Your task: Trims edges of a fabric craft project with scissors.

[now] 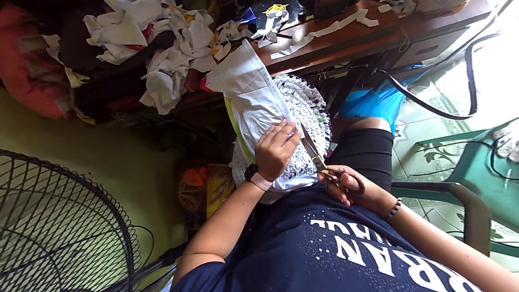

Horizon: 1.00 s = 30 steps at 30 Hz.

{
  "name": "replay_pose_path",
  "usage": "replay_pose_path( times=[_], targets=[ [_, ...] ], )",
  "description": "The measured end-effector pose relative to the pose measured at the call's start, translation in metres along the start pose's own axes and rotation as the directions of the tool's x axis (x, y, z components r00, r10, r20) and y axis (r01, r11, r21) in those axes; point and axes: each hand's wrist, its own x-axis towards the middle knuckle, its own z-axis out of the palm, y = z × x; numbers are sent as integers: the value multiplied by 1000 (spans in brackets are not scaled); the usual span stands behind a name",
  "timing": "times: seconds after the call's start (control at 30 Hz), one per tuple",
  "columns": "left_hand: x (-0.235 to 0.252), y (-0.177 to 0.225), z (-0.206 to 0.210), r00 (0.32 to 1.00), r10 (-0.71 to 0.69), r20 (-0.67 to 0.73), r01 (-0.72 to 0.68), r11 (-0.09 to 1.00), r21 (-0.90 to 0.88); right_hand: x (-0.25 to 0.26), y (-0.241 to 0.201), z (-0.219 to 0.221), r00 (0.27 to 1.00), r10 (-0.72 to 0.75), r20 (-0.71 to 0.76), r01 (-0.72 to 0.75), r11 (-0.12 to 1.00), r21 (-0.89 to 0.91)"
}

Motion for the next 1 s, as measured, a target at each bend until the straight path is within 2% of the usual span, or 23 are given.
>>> replay_pose_path(
  times=[0.7, 1.0],
  targets=[
    [0, 0, 0, 1000, 4, -1, -4, 1000, -16, 4, -3, 0, 1000, 6, -17, -6, 999, 48],
    [-1, 1, 0, 1000, -5, 6, 6, 1000, -25, 18, -3, -4, 1000, 6, -7, -5, 991, 133]
  ],
)
